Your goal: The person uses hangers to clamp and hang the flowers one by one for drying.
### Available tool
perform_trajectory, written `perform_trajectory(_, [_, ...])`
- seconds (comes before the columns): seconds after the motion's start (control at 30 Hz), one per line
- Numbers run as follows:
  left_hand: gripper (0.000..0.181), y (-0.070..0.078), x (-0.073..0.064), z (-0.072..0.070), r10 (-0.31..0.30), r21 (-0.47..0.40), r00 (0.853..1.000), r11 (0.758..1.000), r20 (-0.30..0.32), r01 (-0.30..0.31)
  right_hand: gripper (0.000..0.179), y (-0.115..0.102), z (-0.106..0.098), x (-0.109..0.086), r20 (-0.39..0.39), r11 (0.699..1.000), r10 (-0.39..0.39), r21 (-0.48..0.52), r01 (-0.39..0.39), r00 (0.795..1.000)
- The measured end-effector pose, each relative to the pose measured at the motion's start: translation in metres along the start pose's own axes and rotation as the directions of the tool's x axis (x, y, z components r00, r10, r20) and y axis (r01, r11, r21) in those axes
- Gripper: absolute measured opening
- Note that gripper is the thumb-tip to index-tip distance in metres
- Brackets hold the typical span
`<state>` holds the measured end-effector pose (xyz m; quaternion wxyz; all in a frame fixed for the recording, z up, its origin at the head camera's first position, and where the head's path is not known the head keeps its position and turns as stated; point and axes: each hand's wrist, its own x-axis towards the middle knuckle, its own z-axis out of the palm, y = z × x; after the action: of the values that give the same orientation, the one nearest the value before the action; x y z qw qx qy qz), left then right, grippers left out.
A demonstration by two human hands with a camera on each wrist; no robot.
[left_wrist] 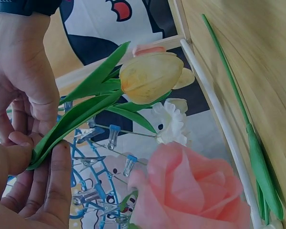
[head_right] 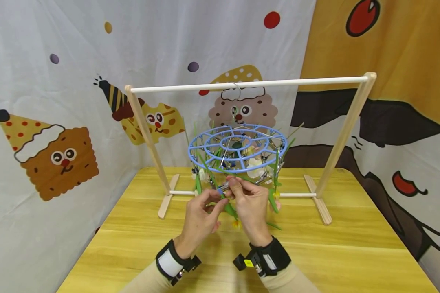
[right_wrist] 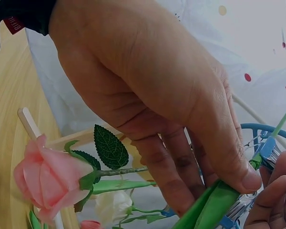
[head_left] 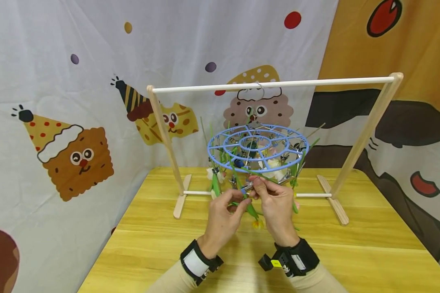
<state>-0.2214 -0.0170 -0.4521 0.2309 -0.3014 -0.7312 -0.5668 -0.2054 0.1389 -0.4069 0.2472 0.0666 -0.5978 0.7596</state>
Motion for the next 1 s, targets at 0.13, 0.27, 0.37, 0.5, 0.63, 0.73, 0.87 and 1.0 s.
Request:
perform_trajectory(0.13, [0.009,0.001,0.001,0.0,0.001,-0.008,1.0,1.0,0.0,-0.001,0.024,-0.001,0.0,-0.001,0.005,1.0,0.009,-0.012,-0.009,1.0])
perform_trajectory(0.27, [0.009,0.001,0.001,0.001,-0.001,-0.009,1.0,1.0,0.005,0.001,0.023,-0.001,-0.001,-0.001,0.018,0.999,0.019,-0.038,-0.019,1.0])
perform_trajectory(0.37, [0.008,0.0,0.0,0.001,0.006,-0.005,1.0,1.0,0.001,-0.006,0.024,0.0,-0.003,-0.002,0.047,0.997,0.032,-0.076,-0.028,0.998])
perform_trajectory(0.5, [0.007,-0.002,0.0,0.001,0.014,-0.001,1.0,1.0,-0.007,-0.014,0.026,0.0,-0.005,-0.002,0.09,0.99,0.046,-0.135,-0.034,0.995])
perform_trajectory(0.63, [0.009,-0.003,0.0,0.002,0.006,0.022,1.0,1.0,0.002,-0.006,0.029,-0.001,-0.009,-0.003,0.111,0.985,0.044,-0.17,-0.025,0.993])
perform_trajectory(0.73, [0.01,-0.002,0.0,0.002,0.008,0.044,1.0,0.999,0.018,-0.008,0.03,0.0,-0.012,-0.003,0.116,0.984,0.048,-0.174,-0.027,0.992])
perform_trajectory(0.87, [0.01,-0.004,-0.001,0.001,0.0,0.064,0.998,0.998,0.055,-0.003,0.03,0.001,-0.017,-0.005,0.127,0.984,0.063,-0.174,-0.04,0.99])
perform_trajectory(1.0, [0.014,-0.007,-0.004,-0.001,-0.035,0.08,0.994,0.996,0.101,0.027,0.031,0.001,-0.023,-0.006,0.143,0.98,0.073,-0.193,-0.045,0.987])
